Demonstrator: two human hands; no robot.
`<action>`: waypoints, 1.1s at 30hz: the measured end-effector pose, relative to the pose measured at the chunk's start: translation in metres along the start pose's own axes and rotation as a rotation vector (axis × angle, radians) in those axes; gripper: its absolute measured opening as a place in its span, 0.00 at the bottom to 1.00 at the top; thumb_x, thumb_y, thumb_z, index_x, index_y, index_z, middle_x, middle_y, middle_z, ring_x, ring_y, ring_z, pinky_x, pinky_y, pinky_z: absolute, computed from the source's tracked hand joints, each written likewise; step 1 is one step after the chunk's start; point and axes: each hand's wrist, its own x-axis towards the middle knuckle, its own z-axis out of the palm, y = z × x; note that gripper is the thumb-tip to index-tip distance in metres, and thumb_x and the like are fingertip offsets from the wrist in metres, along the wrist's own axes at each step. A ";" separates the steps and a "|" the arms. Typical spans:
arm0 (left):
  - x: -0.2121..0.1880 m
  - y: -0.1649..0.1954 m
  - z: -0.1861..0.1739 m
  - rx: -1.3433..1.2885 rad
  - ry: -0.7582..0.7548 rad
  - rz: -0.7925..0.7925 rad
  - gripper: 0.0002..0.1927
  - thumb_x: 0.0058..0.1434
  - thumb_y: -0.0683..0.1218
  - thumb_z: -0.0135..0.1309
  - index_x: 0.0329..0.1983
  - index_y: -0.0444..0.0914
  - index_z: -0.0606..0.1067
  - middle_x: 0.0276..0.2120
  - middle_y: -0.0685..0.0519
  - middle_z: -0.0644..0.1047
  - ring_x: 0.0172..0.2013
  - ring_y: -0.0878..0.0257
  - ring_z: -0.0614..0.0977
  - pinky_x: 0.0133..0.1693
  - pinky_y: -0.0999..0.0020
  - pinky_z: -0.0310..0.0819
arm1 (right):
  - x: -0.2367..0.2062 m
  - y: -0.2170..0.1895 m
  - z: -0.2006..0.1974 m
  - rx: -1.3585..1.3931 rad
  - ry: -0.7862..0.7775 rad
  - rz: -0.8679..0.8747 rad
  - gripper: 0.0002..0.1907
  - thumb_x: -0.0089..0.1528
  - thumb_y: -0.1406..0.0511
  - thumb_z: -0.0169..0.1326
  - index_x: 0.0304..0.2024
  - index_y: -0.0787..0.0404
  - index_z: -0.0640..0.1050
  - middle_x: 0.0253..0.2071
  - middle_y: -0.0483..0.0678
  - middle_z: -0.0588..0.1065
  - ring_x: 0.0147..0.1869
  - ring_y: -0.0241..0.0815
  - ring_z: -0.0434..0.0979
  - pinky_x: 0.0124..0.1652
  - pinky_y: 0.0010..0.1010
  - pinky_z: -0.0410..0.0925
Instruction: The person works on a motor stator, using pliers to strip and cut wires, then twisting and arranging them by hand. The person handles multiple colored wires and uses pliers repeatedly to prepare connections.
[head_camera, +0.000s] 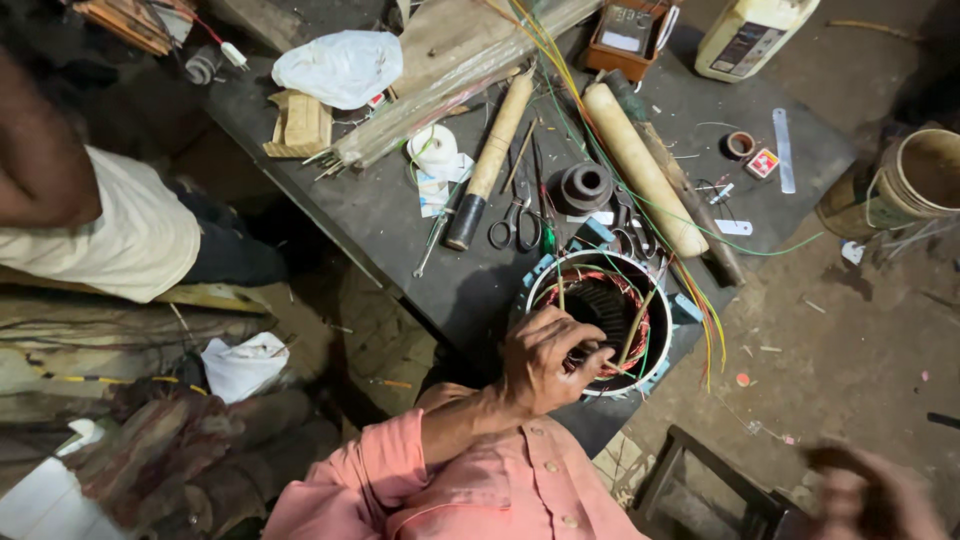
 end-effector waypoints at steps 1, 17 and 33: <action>0.000 0.000 -0.001 -0.021 0.014 -0.009 0.08 0.62 0.46 0.64 0.39 0.39 0.78 0.31 0.52 0.80 0.38 0.54 0.81 0.41 0.62 0.76 | -0.005 -0.029 0.026 -0.025 0.032 -0.176 0.12 0.68 0.65 0.55 0.49 0.66 0.80 0.41 0.53 0.81 0.26 0.34 0.70 0.32 0.25 0.64; 0.043 -0.055 -0.089 0.113 0.217 -0.195 0.05 0.61 0.41 0.61 0.40 0.37 0.80 0.33 0.47 0.80 0.36 0.51 0.81 0.40 0.59 0.75 | 0.013 -0.187 0.197 -0.148 0.106 -0.447 0.09 0.63 0.68 0.57 0.45 0.66 0.77 0.38 0.58 0.74 0.42 0.59 0.75 0.42 0.44 0.68; 0.359 -0.322 -0.155 0.505 0.078 -0.289 0.13 0.68 0.43 0.50 0.52 0.36 0.78 0.47 0.37 0.80 0.50 0.36 0.79 0.53 0.45 0.70 | -0.007 -0.096 0.238 -0.242 0.277 -0.200 0.09 0.56 0.64 0.64 0.37 0.57 0.80 0.35 0.49 0.78 0.39 0.50 0.80 0.42 0.37 0.73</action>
